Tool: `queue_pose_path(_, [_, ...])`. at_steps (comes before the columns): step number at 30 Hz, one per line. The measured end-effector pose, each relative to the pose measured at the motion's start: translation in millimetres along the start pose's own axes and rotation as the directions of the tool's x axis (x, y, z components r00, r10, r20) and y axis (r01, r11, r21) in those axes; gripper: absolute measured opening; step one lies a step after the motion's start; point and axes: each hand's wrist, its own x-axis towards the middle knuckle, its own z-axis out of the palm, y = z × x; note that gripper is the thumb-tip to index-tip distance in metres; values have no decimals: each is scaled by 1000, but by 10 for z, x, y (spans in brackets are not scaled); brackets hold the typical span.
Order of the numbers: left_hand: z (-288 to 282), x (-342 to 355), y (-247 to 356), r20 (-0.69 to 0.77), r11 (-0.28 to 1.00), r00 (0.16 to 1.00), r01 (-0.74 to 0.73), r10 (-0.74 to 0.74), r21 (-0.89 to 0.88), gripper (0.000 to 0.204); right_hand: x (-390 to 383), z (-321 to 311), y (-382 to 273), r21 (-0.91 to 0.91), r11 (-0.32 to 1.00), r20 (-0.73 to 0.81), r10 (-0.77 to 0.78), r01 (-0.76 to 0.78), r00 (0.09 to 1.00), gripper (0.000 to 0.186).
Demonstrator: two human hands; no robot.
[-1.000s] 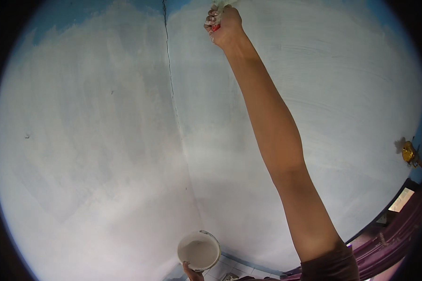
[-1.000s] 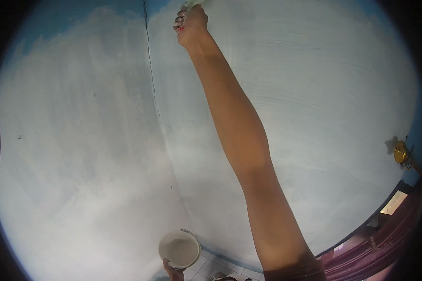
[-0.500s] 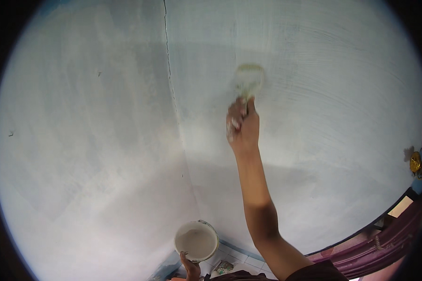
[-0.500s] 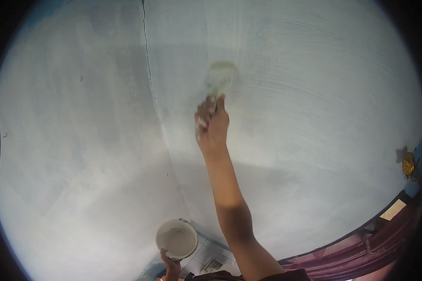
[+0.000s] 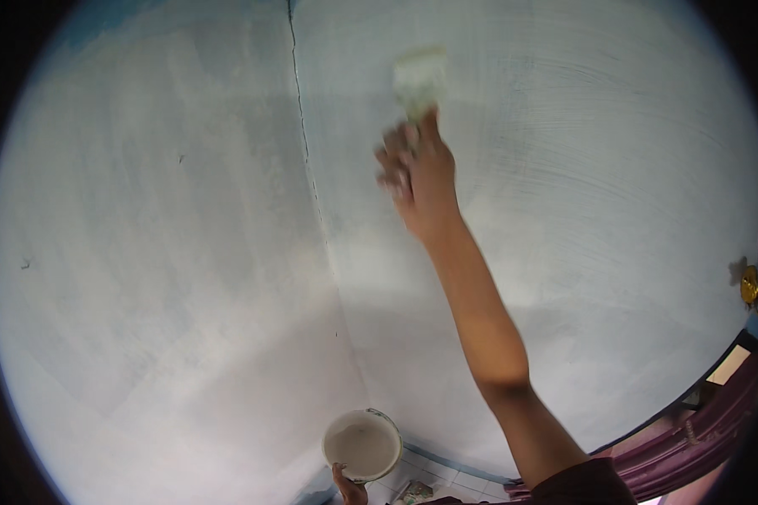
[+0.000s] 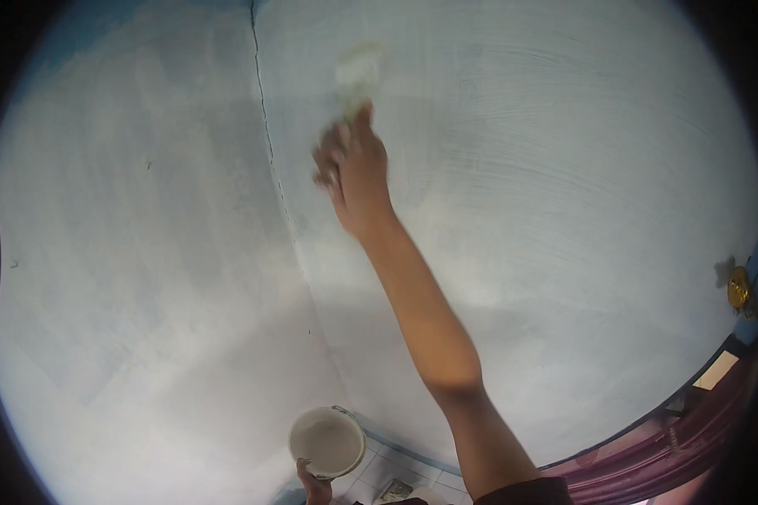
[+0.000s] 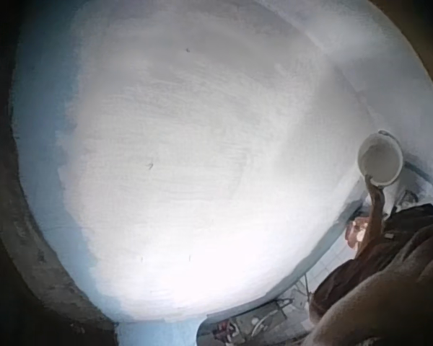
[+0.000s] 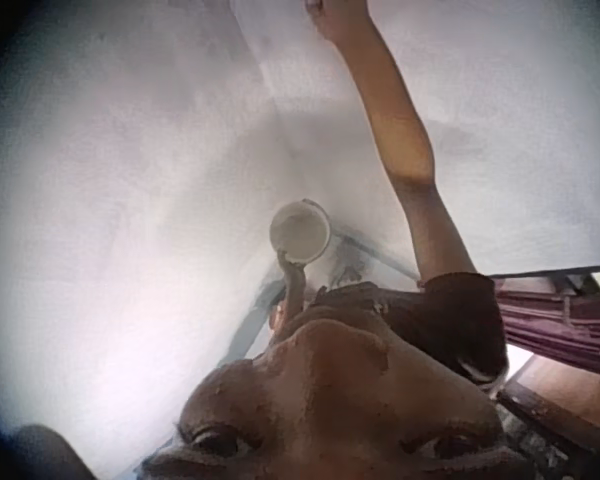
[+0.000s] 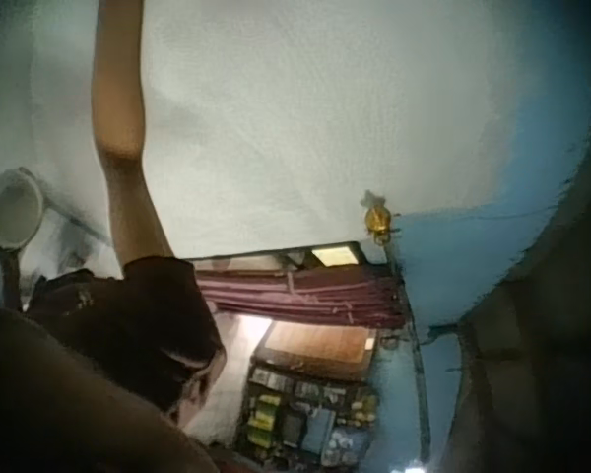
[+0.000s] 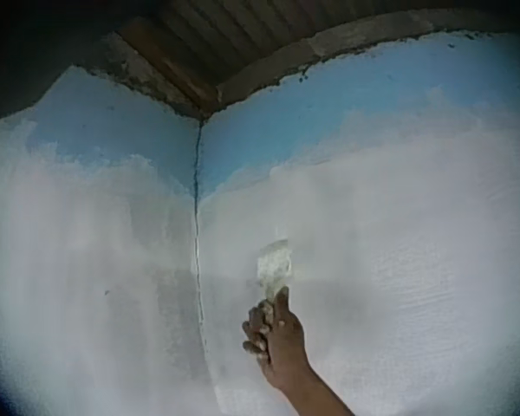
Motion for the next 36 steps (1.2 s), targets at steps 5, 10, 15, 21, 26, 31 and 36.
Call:
queue_pose_path(5, [11,106,190,79,945,978,205,-191,-255,70,793,241,-160,275,961,84,8,-31,996,46])
queue_pose_path(10, [351,-39,450,-99,880,915,341,-392,-331,68,587,-103,281,321,946,-26,-39,45,999,46])
queue_pose_path(15, [29,79,-309,-80,809,866,424,-494,-407,61,91,-524,633,314,949,-159,21,30,987,46])
queue_pose_path(21, [-235,82,-1008,-27,839,912,363,-408,-406,61,-720,-1085,925,346,936,-319,183,-65,930,48])
queue_pose_path(26, [91,124,-537,7,904,949,302,-315,-304,64,-1265,-1366,658,288,947,-373,251,-146,893,46])
queue_pose_path(31, [231,15,-88,-72,996,997,21,-27,-84,69,-794,-454,-299,191,980,-175,87,-53,981,39])
queue_pose_path(36, [159,128,269,-42,975,988,138,-147,-175,70,401,501,-1264,124,981,279,-178,149,944,38])
